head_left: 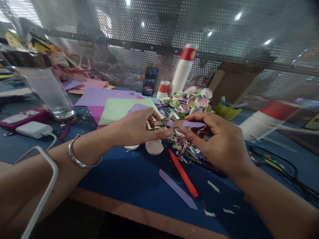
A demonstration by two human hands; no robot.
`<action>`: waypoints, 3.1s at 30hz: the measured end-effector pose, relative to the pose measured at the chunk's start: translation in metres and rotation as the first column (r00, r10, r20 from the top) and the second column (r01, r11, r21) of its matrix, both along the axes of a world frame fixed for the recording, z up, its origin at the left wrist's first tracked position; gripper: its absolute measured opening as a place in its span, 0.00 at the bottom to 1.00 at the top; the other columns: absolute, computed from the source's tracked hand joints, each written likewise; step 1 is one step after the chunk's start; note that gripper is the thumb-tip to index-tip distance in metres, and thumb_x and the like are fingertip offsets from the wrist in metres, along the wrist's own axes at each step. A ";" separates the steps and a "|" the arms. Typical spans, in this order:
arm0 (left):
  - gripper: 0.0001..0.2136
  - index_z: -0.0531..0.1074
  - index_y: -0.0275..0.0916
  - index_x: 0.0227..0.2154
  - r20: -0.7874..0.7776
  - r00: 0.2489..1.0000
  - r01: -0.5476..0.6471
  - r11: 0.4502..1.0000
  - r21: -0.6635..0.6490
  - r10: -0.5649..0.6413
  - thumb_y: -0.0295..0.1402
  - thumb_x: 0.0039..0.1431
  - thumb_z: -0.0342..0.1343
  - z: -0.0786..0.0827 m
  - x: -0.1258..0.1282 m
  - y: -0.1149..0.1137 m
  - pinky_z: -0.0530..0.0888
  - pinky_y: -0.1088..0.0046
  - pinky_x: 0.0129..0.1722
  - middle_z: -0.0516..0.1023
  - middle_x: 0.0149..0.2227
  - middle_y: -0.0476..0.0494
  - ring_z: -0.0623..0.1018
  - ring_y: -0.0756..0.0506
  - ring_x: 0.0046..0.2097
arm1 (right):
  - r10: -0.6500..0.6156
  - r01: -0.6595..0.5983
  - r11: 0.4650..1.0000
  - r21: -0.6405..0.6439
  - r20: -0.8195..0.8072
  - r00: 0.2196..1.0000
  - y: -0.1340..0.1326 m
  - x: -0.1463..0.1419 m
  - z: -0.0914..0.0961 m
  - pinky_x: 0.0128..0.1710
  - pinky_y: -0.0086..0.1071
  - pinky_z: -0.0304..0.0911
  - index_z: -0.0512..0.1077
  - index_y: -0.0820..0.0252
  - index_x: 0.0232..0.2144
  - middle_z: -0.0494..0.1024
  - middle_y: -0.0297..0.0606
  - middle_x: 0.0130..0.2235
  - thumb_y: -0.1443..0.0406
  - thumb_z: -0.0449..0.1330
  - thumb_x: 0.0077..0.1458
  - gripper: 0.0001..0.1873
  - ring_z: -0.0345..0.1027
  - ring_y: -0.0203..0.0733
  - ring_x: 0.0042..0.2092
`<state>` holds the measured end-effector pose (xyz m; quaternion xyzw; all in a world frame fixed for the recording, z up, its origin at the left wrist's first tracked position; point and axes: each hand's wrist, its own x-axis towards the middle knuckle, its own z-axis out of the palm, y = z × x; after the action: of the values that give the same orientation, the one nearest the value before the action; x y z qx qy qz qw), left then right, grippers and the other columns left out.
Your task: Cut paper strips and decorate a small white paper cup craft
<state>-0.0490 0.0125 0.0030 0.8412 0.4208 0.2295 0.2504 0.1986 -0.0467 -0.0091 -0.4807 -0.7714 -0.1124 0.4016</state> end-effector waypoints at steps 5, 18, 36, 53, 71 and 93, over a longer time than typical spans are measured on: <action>0.35 0.77 0.40 0.47 -0.185 0.978 0.100 0.995 0.000 -0.098 0.61 0.44 0.69 -0.001 -0.005 0.000 0.65 0.69 0.36 0.80 0.42 0.40 0.76 0.39 0.41 | -0.013 0.013 1.000 -0.002 -0.005 1.000 0.000 0.000 0.002 0.32 0.34 0.71 0.77 0.57 0.43 0.84 0.40 0.40 0.60 0.68 0.60 0.11 0.75 0.40 0.31; 0.23 0.74 0.38 0.45 -0.231 0.969 0.079 0.997 -0.026 -0.082 0.40 0.46 0.70 -0.002 -0.003 0.007 0.66 0.67 0.37 0.80 0.42 0.40 0.77 0.38 0.42 | 0.068 -0.080 0.993 -0.091 -0.128 0.989 -0.005 0.000 0.004 0.31 0.33 0.73 0.78 0.56 0.44 0.84 0.39 0.42 0.59 0.68 0.60 0.12 0.78 0.41 0.35; 0.21 0.73 0.39 0.48 0.075 0.974 0.210 0.975 0.074 -0.216 0.35 0.51 0.68 0.001 0.009 -0.008 0.70 0.66 0.46 0.80 0.45 0.45 0.78 0.42 0.47 | 0.254 -0.272 0.917 -0.290 -0.100 0.962 -0.001 -0.004 -0.005 0.34 0.32 0.72 0.77 0.56 0.51 0.79 0.39 0.47 0.58 0.67 0.63 0.16 0.75 0.37 0.36; 0.21 0.72 0.40 0.48 0.203 0.936 0.295 0.955 -0.010 -0.287 0.35 0.52 0.69 -0.007 0.005 0.004 0.74 0.65 0.47 0.81 0.49 0.42 0.80 0.42 0.49 | 0.084 -0.260 0.835 -0.485 -0.353 0.932 0.001 -0.009 0.010 0.22 0.32 0.62 0.78 0.57 0.43 0.83 0.37 0.33 0.61 0.65 0.59 0.11 0.71 0.36 0.24; 0.20 0.75 0.36 0.44 0.356 0.935 0.054 0.988 -0.146 0.001 0.37 0.49 0.70 -0.011 0.001 0.029 0.74 0.63 0.43 0.83 0.44 0.39 0.80 0.42 0.43 | 0.357 -0.308 0.899 -0.312 0.111 0.928 -0.003 -0.032 -0.004 0.39 0.34 0.70 0.78 0.59 0.42 0.81 0.40 0.40 0.68 0.59 0.66 0.07 0.75 0.41 0.39; 0.19 0.74 0.36 0.44 0.431 0.902 -0.014 0.999 0.043 -0.006 0.35 0.51 0.69 -0.020 0.001 0.042 0.72 0.66 0.48 0.81 0.45 0.41 0.77 0.45 0.46 | 0.432 -0.195 0.775 -0.601 0.280 0.857 0.010 -0.087 -0.002 0.43 0.40 0.66 0.77 0.62 0.39 0.81 0.47 0.41 0.71 0.59 0.61 0.07 0.74 0.49 0.42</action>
<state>-0.0483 0.0541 -0.0174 0.7743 0.3513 0.4198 0.3177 0.1118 -0.0364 -0.0113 -0.4031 -0.9063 0.0889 0.0912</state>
